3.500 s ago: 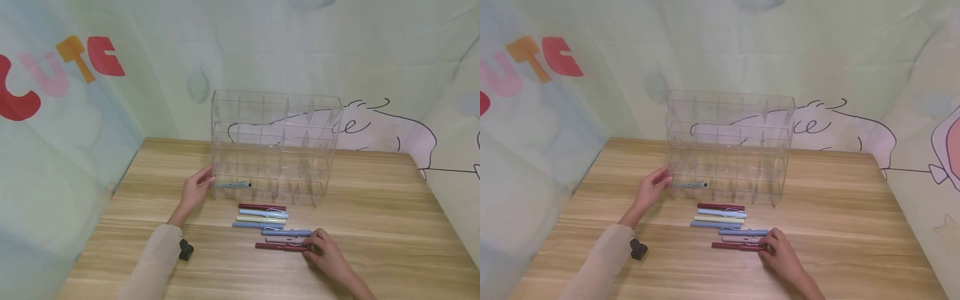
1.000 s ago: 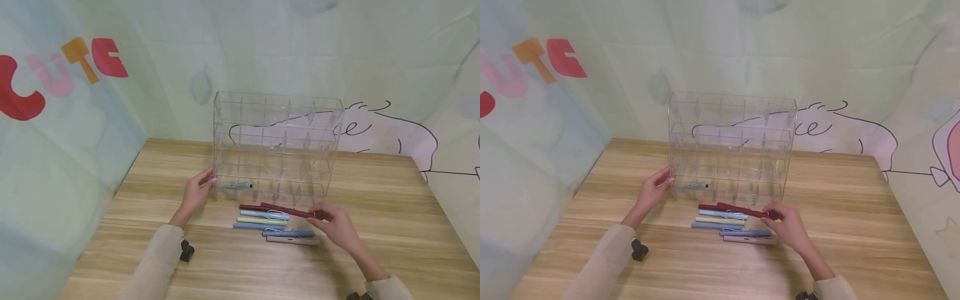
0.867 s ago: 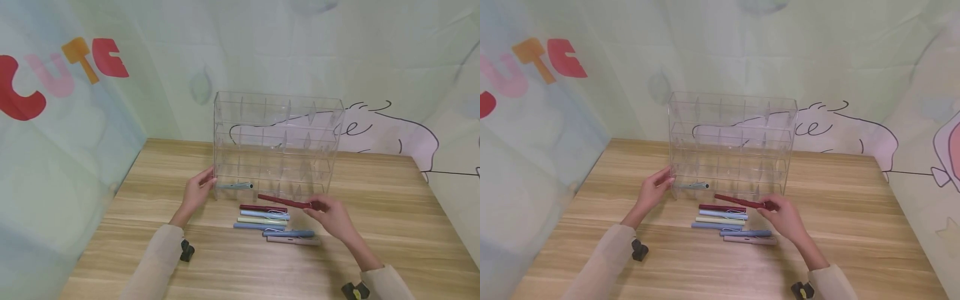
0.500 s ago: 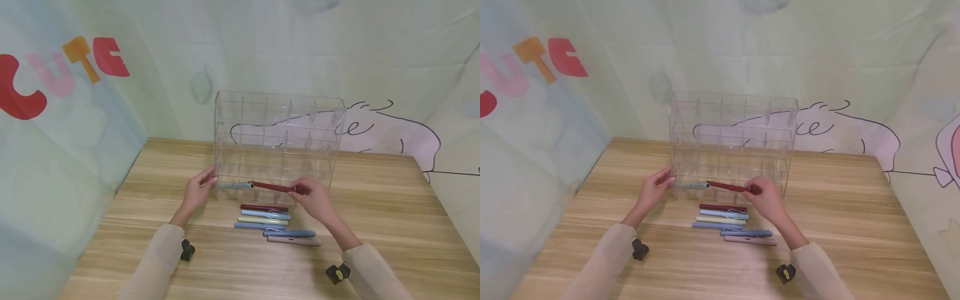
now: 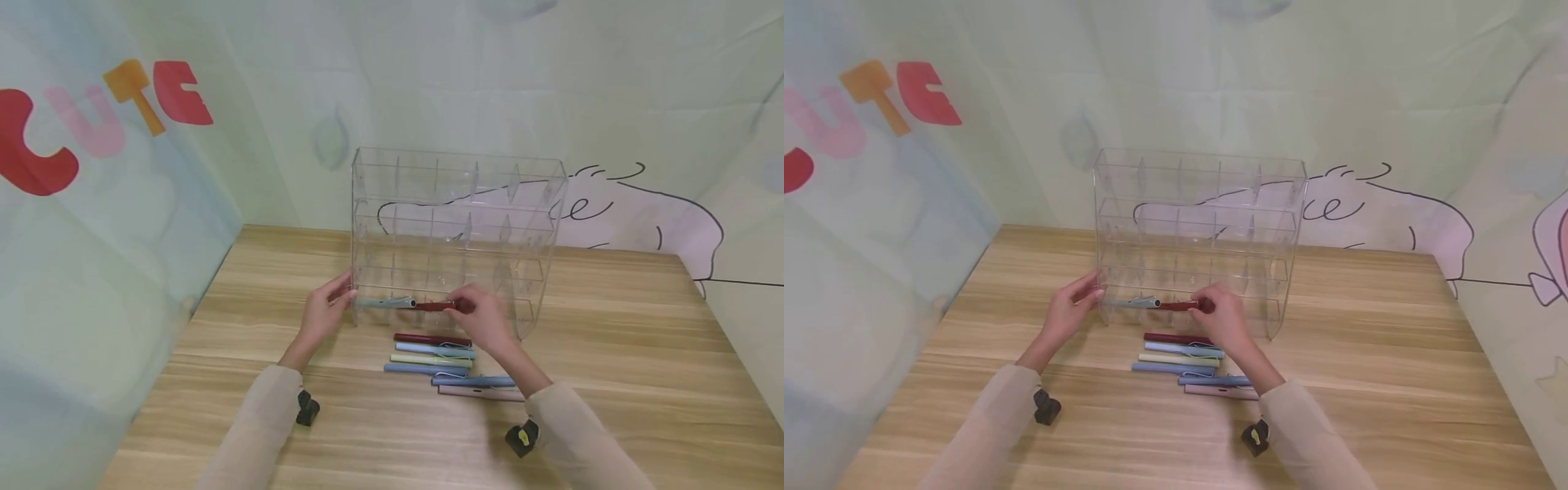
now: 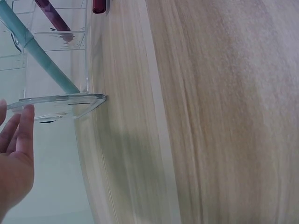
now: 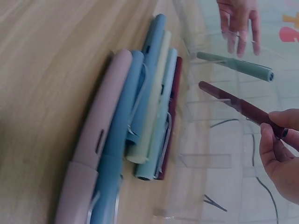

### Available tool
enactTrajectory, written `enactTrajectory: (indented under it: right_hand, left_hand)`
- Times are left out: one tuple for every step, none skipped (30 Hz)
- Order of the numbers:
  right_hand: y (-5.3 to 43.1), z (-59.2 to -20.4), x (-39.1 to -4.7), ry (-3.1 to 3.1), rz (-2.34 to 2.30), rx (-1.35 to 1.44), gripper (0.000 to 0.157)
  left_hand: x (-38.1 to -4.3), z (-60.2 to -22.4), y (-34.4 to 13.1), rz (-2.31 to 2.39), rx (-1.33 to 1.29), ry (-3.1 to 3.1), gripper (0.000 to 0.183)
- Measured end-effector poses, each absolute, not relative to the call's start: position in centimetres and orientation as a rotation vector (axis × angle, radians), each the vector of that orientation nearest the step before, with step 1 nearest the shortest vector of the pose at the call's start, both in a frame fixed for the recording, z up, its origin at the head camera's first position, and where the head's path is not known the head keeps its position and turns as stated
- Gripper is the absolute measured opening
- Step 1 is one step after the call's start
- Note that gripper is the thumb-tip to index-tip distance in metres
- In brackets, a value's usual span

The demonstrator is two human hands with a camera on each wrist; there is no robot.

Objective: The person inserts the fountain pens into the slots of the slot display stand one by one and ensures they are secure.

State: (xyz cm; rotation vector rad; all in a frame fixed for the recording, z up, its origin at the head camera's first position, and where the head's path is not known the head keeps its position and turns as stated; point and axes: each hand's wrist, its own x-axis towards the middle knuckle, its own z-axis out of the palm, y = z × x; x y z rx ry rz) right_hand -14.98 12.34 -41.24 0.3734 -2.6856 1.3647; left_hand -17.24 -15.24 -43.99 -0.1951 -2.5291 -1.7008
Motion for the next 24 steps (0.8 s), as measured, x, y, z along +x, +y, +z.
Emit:
enactTrajectory:
  right_hand:
    - [12.21, -41.42, -15.03, -2.681, 1.378, 0.364, 0.016]
    - [12.08, -41.57, -15.07, -2.677, 1.391, 0.357, 0.017]
    - [11.96, -41.67, -15.11, -2.675, 1.398, 0.351, 0.018]
    - [11.86, -41.75, -15.13, -2.674, 1.408, 0.347, 0.018]
    - [11.78, -41.8, -15.15, -2.67, 1.42, 0.345, 0.019]
    - [11.7, -41.84, -15.16, -2.667, 1.425, 0.346, 0.019]
    - [11.65, -41.88, -15.18, -2.664, 1.427, 0.353, 0.02]
    - [11.62, -41.9, -15.19, -2.662, 1.429, 0.355, 0.021]
    - [11.61, -41.93, -15.19, -2.657, 1.433, 0.362, 0.023]
    - [11.6, -41.97, -15.2, -2.653, 1.437, 0.369, 0.025]
    - [11.63, -42.01, -15.2, -2.651, 1.447, 0.369, 0.027]
    - [11.67, -42.05, -15.19, -2.65, 1.457, 0.363, 0.029]
    - [11.73, -42.09, -15.17, -2.652, 1.468, 0.347, 0.03]
    - [11.8, -42.11, -15.13, -2.649, 1.485, 0.326, 0.03]
    - [11.89, -42.13, -15.09, -2.648, 1.494, 0.307, 0.029]
    - [11.98, -42.16, -15.05, -2.653, 1.496, 0.286, 0.027]
    - [12.09, -42.18, -15.0, -2.658, 1.494, 0.264, 0.024]
    - [12.17, -42.2, -14.97, -2.659, 1.486, 0.251, 0.022]
    - [12.24, -42.21, -14.94, -2.66, 1.481, 0.247, 0.019]
    - [12.32, -42.22, -14.92, -2.656, 1.479, 0.255, 0.017]
    - [12.37, -42.23, -14.89, -2.657, 1.475, 0.27, 0.016]
    - [12.43, -42.24, -14.86, -2.656, 1.474, 0.286, 0.014]
    - [12.48, -42.23, -14.84, -2.651, 1.479, 0.305, 0.012]
    - [12.52, -42.23, -14.8, -2.645, 1.484, 0.325, 0.011]
  left_hand:
    - [-17.24, -43.98, -15.21, -1.697, -0.199, -2.528, 0.043]
    - [-17.24, -44.0, -15.22, -1.699, -0.201, -2.526, 0.043]
    - [-17.25, -44.03, -15.22, -1.703, -0.199, -2.524, 0.043]
    - [-17.27, -44.05, -15.21, -1.705, -0.201, -2.522, 0.043]
    - [-17.27, -44.06, -15.21, -1.706, -0.199, -2.524, 0.042]
    - [-17.27, -44.06, -15.22, -1.706, -0.201, -2.526, 0.042]
    - [-17.27, -44.08, -15.23, -1.708, -0.204, -2.528, 0.042]
    - [-17.27, -44.08, -15.25, -1.714, -0.2, -2.528, 0.042]
    - [-17.27, -44.07, -15.25, -1.719, -0.196, -2.53, 0.042]
    - [-17.25, -44.02, -15.25, -1.719, -0.196, -2.535, 0.042]
    - [-17.22, -43.94, -15.23, -1.721, -0.19, -2.539, 0.042]
    - [-17.2, -43.86, -15.23, -1.729, -0.188, -2.538, 0.042]
    - [-17.2, -43.79, -15.21, -1.734, -0.182, -2.539, 0.042]
    - [-17.19, -43.71, -15.2, -1.735, -0.178, -2.54, 0.042]
    - [-17.18, -43.64, -15.18, -1.735, -0.176, -2.541, 0.042]
    - [-17.18, -43.59, -15.16, -1.734, -0.177, -2.541, 0.042]
    - [-17.19, -43.57, -15.16, -1.737, -0.176, -2.538, 0.041]
    - [-17.2, -43.58, -15.17, -1.744, -0.177, -2.534, 0.041]
    - [-17.22, -43.62, -15.18, -1.741, -0.175, -2.536, 0.041]
    - [-17.24, -43.68, -15.2, -1.741, -0.174, -2.537, 0.041]
    - [-17.26, -43.75, -15.23, -1.742, -0.172, -2.537, 0.042]
    - [-17.27, -43.84, -15.25, -1.739, -0.174, -2.538, 0.042]
    - [-17.28, -43.92, -15.26, -1.733, -0.176, -2.539, 0.042]
    - [-17.28, -44.0, -15.27, -1.729, -0.178, -2.539, 0.042]
